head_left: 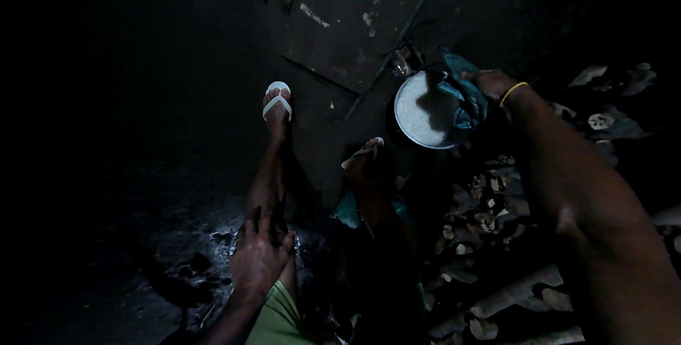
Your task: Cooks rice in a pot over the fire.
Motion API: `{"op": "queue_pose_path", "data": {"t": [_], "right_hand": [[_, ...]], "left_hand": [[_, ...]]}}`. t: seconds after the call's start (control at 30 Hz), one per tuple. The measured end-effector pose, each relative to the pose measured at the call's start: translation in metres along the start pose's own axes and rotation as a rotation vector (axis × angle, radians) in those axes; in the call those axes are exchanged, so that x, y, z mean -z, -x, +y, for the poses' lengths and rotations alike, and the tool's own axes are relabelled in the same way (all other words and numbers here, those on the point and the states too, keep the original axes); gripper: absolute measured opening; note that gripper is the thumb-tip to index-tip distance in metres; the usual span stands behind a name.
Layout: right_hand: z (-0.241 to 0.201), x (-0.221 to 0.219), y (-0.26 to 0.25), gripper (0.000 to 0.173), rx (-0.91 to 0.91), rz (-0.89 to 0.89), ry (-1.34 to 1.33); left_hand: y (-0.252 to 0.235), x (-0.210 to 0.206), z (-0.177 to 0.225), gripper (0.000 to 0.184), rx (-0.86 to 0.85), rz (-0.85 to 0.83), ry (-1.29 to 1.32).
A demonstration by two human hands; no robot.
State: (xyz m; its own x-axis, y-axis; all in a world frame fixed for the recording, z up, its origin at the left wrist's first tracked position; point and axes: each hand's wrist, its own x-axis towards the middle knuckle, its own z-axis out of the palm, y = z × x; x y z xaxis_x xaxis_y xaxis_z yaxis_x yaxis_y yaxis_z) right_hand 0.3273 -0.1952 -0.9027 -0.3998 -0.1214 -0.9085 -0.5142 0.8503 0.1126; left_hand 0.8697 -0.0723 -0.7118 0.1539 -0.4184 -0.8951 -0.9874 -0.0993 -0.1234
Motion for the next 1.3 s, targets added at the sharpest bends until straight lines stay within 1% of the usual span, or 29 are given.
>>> {"op": "queue_pose_path", "data": {"t": [0.13, 0.43, 0.53, 0.6, 0.73, 0.8, 0.87, 1.0, 1.13, 1.23, 1.3], "right_hand": [[-0.004, 0.001, 0.002, 0.059, -0.01, 0.004, -0.007], [-0.001, 0.004, -0.001, 0.061, -0.013, 0.003, 0.002], [-0.001, 0.003, 0.002, 0.059, -0.013, -0.005, -0.047], [0.0, -0.005, 0.016, 0.056, -0.028, -0.013, -0.146], [0.029, -0.041, 0.056, 0.058, -0.036, -0.01, -0.286], [0.047, -0.064, 0.077, 0.054, 0.015, 0.014, -0.372], [0.063, -0.081, 0.096, 0.052, 0.04, 0.054, -0.389], [0.08, -0.087, 0.15, 0.046, 0.066, 0.173, -0.423], [0.103, -0.089, 0.196, 0.041, 0.043, 0.278, -0.645], [0.094, -0.085, 0.243, 0.036, 0.011, 0.29, -0.76], [0.084, -0.082, 0.274, 0.033, 0.096, 0.255, -0.683]], "left_hand": [[0.0, 0.003, 0.003, 0.078, 0.01, -0.02, -0.003], [0.001, 0.002, 0.003, 0.077, -0.009, 0.012, -0.009], [0.0, 0.005, 0.005, 0.079, 0.005, -0.015, -0.022], [0.0, 0.005, 0.005, 0.076, -0.01, -0.007, -0.012], [-0.001, 0.01, 0.01, 0.079, 0.004, -0.061, -0.018], [-0.003, 0.016, 0.013, 0.079, 0.016, -0.074, -0.022], [-0.003, 0.018, 0.014, 0.076, -0.007, -0.051, -0.027], [-0.004, 0.024, 0.019, 0.073, -0.024, -0.065, -0.059], [-0.007, 0.032, 0.026, 0.072, 0.003, -0.078, -0.07], [-0.008, 0.039, 0.032, 0.07, 0.005, -0.09, -0.09], [-0.008, 0.044, 0.034, 0.069, 0.001, -0.098, -0.106]]}}
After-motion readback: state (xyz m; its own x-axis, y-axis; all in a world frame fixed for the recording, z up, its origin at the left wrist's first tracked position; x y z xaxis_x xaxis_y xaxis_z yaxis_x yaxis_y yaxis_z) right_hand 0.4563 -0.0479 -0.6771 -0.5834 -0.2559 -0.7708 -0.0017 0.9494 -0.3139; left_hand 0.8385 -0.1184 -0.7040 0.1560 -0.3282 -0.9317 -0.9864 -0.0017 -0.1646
